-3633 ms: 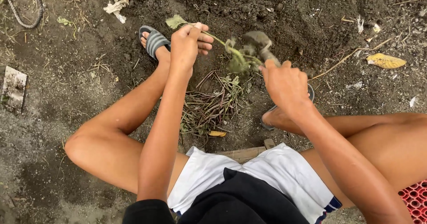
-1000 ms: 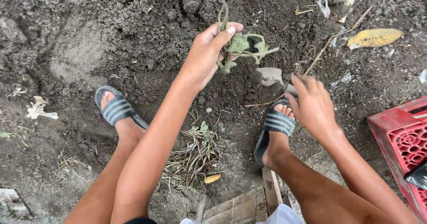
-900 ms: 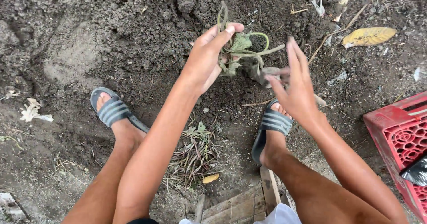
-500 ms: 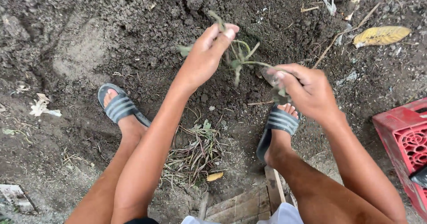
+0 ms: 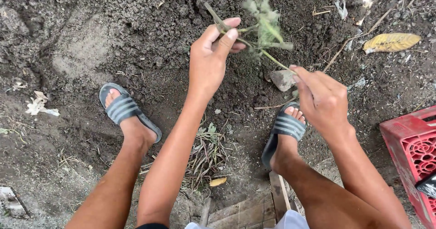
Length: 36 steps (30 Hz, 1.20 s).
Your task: Planting plant cuttings into the soil using a hand trowel.
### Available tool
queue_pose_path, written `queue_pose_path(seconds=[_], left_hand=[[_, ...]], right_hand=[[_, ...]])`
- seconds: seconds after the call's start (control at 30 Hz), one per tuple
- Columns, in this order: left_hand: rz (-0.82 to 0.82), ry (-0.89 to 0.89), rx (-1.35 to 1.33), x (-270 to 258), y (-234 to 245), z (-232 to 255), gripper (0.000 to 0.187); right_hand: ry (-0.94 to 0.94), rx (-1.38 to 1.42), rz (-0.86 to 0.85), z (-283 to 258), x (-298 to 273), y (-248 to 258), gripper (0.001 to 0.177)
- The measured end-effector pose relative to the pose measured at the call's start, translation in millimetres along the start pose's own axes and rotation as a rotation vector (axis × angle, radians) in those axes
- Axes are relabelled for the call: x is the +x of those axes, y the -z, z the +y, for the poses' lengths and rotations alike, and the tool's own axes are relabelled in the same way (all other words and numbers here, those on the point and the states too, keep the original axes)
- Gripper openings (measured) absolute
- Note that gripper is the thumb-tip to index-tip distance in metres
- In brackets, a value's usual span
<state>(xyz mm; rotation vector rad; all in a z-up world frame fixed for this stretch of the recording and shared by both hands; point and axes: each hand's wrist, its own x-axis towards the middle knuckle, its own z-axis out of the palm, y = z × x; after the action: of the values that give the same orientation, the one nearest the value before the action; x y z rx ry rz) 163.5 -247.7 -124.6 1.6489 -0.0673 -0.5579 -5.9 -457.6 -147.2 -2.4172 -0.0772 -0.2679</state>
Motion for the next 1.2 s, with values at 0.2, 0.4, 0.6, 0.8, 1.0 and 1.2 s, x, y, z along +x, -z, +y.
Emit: queue_pose_path(seconds=[0.2,0.4,0.6,0.8,1.0,1.2], left_hand=[[0.018,0.013,-0.22,-11.0,0.1,12.9,0.034],[-0.067,0.02,-0.496,-14.0,3.2,1.6,0.02],[0.018,0.265,-0.547,-12.6,4.4,17.2,0.021],[-0.02,0.244,-0.462,-12.6,6.4,12.2,0.017],[-0.218,0.124,-0.325,-17.4,2.1,-0.5,0.026],[-0.312,-0.1,0.259,-20.5,15.8,8.5,0.02]], right_hand=[[0.009,-0.124,-0.048,-0.2,-4.4,-11.9,0.023],[-0.008,-0.162,-0.183,-14.0,-4.4,-29.2,0.03],[-0.189,-0.123,-0.25,-28.1,6.4,-25.4,0.038],[-0.015,0.142,0.112,-49.7,22.2,-5.3,0.026],[0.043,0.074,-0.061,-35.3,44.5,-35.8,0.045],[-0.028,-0.096,-0.015,-29.1,38.1,-32.2,0.023]])
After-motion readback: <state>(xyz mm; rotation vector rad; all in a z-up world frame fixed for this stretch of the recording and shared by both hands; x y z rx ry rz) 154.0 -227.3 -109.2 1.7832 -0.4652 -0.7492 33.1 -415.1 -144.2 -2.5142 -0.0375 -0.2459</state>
